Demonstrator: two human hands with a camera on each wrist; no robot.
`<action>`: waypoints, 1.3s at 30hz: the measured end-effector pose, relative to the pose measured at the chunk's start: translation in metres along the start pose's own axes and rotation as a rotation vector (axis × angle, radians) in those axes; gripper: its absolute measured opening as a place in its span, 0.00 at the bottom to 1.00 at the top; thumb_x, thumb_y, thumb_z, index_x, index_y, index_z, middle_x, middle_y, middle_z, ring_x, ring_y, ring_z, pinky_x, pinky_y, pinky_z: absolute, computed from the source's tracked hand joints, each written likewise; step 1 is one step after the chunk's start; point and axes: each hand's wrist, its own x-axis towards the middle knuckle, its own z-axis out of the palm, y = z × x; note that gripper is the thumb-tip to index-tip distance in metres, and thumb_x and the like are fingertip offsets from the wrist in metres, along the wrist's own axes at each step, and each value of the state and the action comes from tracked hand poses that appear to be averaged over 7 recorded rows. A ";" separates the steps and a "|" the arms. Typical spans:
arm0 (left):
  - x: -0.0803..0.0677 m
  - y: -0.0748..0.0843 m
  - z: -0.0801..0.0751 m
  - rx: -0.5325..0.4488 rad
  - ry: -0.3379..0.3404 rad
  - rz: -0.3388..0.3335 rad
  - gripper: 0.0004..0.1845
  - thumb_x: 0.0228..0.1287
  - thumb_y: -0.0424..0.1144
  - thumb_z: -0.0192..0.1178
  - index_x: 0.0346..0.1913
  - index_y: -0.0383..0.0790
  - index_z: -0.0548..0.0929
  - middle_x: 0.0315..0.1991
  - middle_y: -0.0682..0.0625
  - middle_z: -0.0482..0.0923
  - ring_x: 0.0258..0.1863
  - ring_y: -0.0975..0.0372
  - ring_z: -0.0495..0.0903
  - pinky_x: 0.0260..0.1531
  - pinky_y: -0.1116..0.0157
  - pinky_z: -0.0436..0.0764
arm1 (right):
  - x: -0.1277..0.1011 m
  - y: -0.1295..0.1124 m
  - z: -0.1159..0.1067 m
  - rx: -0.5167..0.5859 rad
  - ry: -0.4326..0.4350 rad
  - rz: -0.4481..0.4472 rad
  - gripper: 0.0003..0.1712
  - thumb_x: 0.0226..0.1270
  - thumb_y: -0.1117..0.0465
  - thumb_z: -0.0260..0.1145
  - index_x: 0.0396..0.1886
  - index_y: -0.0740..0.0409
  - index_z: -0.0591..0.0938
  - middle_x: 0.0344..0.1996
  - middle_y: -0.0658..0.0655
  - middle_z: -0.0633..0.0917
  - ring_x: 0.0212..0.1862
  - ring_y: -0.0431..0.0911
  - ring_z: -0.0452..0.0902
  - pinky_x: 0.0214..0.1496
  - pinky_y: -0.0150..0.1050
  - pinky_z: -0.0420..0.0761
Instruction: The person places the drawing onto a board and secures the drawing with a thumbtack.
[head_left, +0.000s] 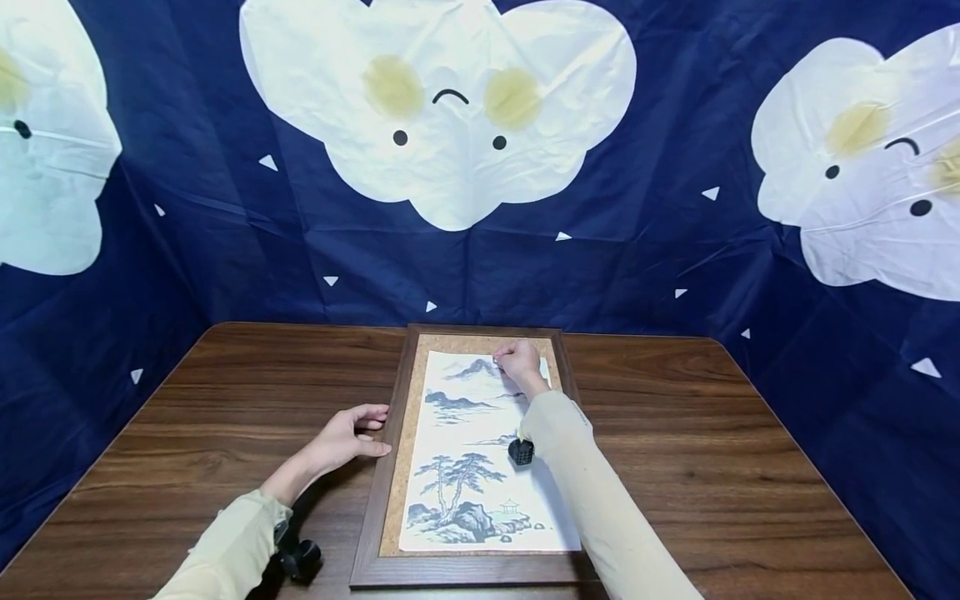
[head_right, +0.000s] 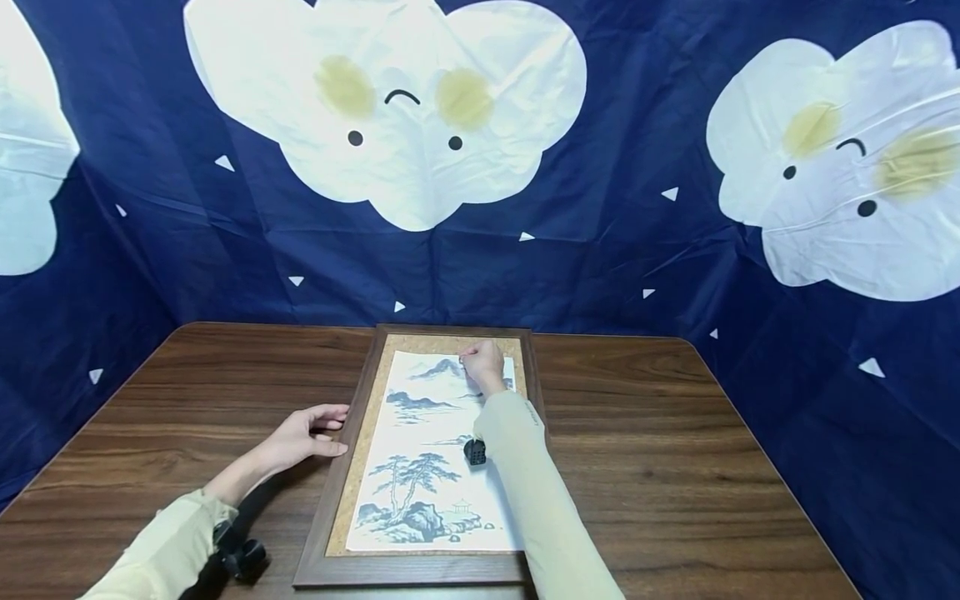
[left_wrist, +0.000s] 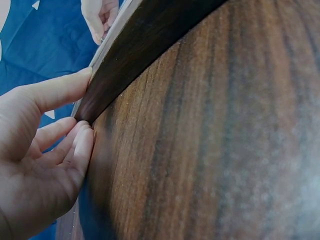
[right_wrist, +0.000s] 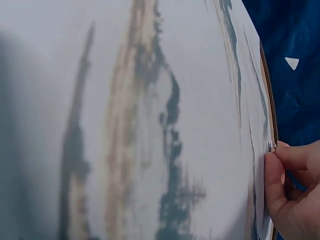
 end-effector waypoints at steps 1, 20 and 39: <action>0.000 -0.001 0.000 0.001 -0.001 0.001 0.35 0.44 0.27 0.68 0.56 0.18 0.66 0.52 0.29 0.70 0.48 0.46 0.70 0.43 0.65 0.77 | 0.000 0.000 0.000 0.002 0.001 -0.001 0.06 0.54 0.69 0.62 0.26 0.63 0.86 0.29 0.57 0.85 0.18 0.38 0.72 0.21 0.29 0.76; -0.001 0.001 0.001 -0.002 0.002 -0.021 0.35 0.45 0.28 0.68 0.57 0.19 0.66 0.54 0.30 0.68 0.50 0.46 0.70 0.44 0.62 0.76 | -0.001 0.001 0.002 0.036 0.020 0.023 0.07 0.53 0.71 0.61 0.26 0.63 0.86 0.29 0.57 0.85 0.20 0.40 0.74 0.21 0.29 0.77; 0.000 -0.003 0.000 -0.006 0.009 0.012 0.34 0.44 0.27 0.68 0.56 0.18 0.66 0.53 0.28 0.68 0.49 0.45 0.70 0.43 0.65 0.77 | -0.006 -0.002 0.001 0.004 0.046 0.018 0.06 0.56 0.68 0.63 0.27 0.62 0.86 0.31 0.57 0.85 0.23 0.44 0.78 0.27 0.33 0.79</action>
